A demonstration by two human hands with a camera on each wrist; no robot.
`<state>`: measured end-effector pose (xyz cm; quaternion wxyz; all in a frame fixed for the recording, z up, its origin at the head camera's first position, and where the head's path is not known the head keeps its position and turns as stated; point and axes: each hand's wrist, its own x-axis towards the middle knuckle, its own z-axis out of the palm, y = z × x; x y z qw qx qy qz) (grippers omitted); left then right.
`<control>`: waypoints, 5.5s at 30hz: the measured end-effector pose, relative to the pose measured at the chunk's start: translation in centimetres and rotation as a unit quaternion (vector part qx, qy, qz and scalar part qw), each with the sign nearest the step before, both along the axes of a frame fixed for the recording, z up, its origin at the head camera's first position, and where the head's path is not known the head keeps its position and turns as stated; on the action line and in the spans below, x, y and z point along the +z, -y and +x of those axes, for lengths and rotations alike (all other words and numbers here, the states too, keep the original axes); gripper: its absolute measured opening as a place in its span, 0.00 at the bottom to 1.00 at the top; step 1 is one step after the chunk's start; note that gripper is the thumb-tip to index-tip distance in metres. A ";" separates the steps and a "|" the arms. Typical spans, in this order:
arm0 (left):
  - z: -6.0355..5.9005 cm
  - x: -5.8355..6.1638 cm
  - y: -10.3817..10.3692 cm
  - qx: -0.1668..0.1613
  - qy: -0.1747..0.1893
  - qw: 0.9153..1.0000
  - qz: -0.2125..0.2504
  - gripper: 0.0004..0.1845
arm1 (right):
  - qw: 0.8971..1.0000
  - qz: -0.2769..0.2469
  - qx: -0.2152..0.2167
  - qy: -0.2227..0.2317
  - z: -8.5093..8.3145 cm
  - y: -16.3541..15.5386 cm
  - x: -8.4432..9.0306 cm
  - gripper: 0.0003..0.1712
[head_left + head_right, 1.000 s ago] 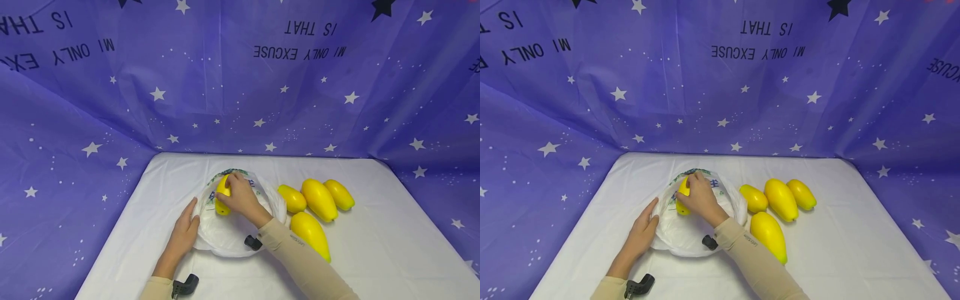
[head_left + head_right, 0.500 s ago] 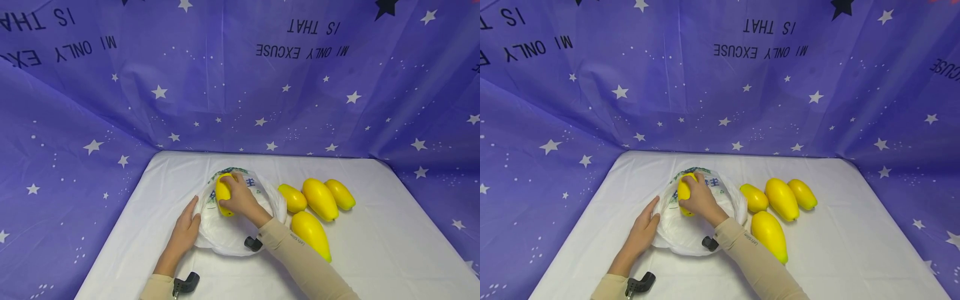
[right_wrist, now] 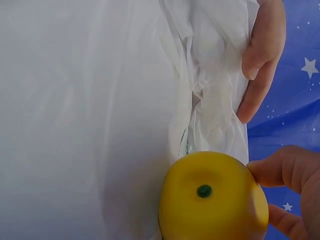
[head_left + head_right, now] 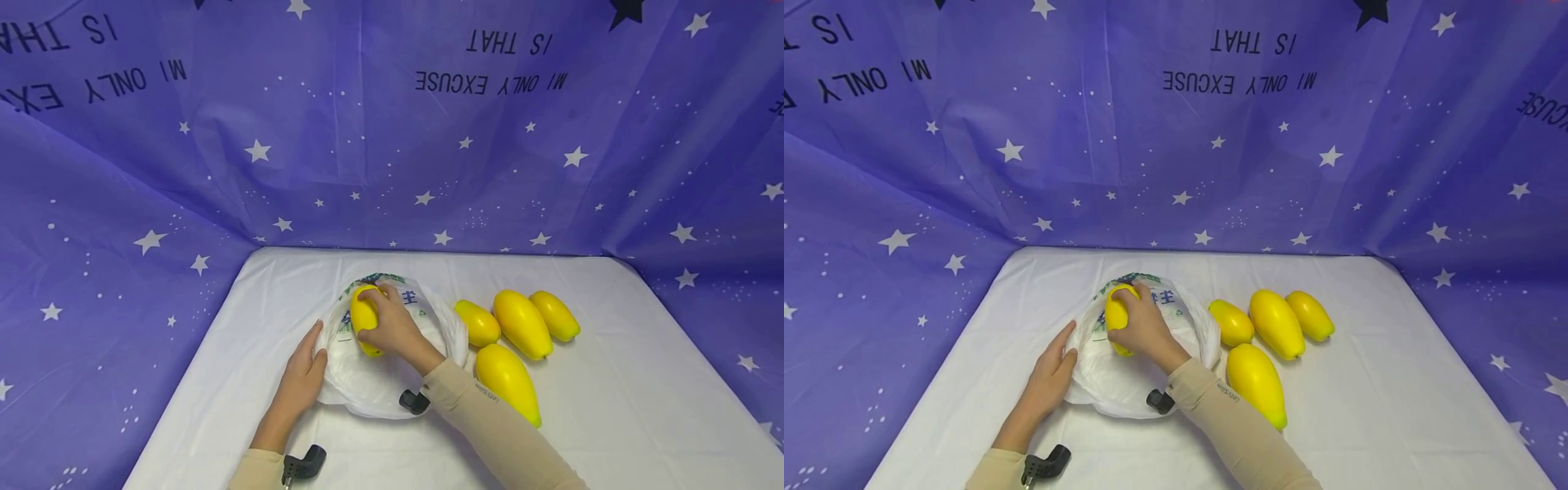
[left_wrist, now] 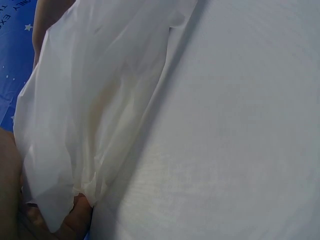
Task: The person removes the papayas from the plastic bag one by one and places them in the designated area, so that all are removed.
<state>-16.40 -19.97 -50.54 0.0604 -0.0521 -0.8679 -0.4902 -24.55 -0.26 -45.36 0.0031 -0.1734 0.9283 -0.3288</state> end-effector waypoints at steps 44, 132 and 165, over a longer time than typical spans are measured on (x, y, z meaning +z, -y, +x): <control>-0.2 -0.1 -0.1 -0.006 -0.005 1.000 -0.005 0.29 | 0.999 -0.029 0.012 -0.002 1.3 -0.4 -0.3 0.38; -0.1 -0.4 -0.3 0.009 0.005 1.000 0.014 0.29 | 0.979 -0.121 -0.124 -0.106 8.3 -17.4 6.3 0.36; 0.2 -0.2 -0.2 0.016 0.016 1.000 0.002 0.29 | 0.971 -0.078 -0.220 -0.053 12.7 -26.3 4.0 0.38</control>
